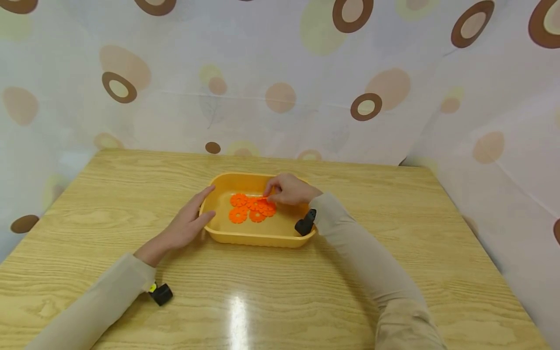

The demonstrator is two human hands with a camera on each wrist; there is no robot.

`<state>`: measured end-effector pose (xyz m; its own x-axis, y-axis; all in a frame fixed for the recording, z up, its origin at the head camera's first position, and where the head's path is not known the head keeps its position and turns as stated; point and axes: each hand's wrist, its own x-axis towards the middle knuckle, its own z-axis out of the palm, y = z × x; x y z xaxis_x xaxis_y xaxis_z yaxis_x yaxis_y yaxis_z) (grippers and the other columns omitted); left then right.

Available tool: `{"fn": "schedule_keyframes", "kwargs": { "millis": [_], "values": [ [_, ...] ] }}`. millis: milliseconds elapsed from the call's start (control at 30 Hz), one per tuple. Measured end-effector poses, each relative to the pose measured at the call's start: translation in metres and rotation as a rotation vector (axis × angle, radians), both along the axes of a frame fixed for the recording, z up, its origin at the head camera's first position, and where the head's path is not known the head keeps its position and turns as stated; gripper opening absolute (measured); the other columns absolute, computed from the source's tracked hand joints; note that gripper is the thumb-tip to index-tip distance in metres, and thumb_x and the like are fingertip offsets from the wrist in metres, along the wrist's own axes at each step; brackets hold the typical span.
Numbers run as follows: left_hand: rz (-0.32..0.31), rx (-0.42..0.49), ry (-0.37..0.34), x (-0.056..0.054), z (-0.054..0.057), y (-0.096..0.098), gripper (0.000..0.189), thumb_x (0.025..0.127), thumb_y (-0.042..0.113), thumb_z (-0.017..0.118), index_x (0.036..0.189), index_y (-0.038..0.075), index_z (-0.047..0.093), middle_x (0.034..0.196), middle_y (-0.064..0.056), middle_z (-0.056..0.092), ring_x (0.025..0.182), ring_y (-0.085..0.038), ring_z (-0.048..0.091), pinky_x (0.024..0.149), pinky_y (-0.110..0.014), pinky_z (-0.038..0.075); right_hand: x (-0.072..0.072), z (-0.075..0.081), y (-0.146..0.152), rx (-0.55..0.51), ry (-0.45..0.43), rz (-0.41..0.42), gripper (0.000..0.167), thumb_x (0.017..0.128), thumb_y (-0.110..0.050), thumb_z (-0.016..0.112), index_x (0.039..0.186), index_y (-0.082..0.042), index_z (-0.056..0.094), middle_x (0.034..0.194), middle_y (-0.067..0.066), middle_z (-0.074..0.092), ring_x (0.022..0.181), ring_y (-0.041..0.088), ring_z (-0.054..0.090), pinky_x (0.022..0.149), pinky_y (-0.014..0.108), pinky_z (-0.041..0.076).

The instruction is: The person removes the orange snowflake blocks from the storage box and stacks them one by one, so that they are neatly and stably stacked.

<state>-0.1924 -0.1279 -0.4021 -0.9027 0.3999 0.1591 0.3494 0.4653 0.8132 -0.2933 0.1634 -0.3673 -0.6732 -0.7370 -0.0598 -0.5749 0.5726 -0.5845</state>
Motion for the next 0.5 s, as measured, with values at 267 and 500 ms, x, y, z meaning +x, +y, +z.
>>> {"fn": "schedule_keyframes", "kwargs": {
  "millis": [267, 500],
  "values": [
    [0.0, -0.001, 0.002, 0.0003, 0.0006, 0.0005, 0.065, 0.099, 0.021, 0.048, 0.155, 0.008, 0.017, 0.154, -0.021, 0.025, 0.142, -0.036, 0.028, 0.114, -0.052, 0.026, 0.0038, 0.0022, -0.0011, -0.044, 0.033, -0.013, 0.009, 0.091, -0.004, 0.063, 0.092, -0.003, 0.071, 0.058, -0.001, 0.049, 0.053, 0.011, 0.037, 0.057, 0.024, 0.035],
    [0.003, -0.004, 0.004, -0.0001, -0.0002, 0.0003, 0.065, 0.099, 0.02, 0.048, 0.154, 0.007, 0.017, 0.154, -0.021, 0.026, 0.141, -0.037, 0.029, 0.114, -0.052, 0.027, 0.0039, 0.0015, -0.0008, -0.059, 0.059, -0.03, 0.009, 0.091, -0.005, 0.063, 0.09, -0.005, 0.072, 0.057, -0.001, 0.049, 0.051, 0.009, 0.036, 0.058, 0.024, 0.036]
  ]
}}
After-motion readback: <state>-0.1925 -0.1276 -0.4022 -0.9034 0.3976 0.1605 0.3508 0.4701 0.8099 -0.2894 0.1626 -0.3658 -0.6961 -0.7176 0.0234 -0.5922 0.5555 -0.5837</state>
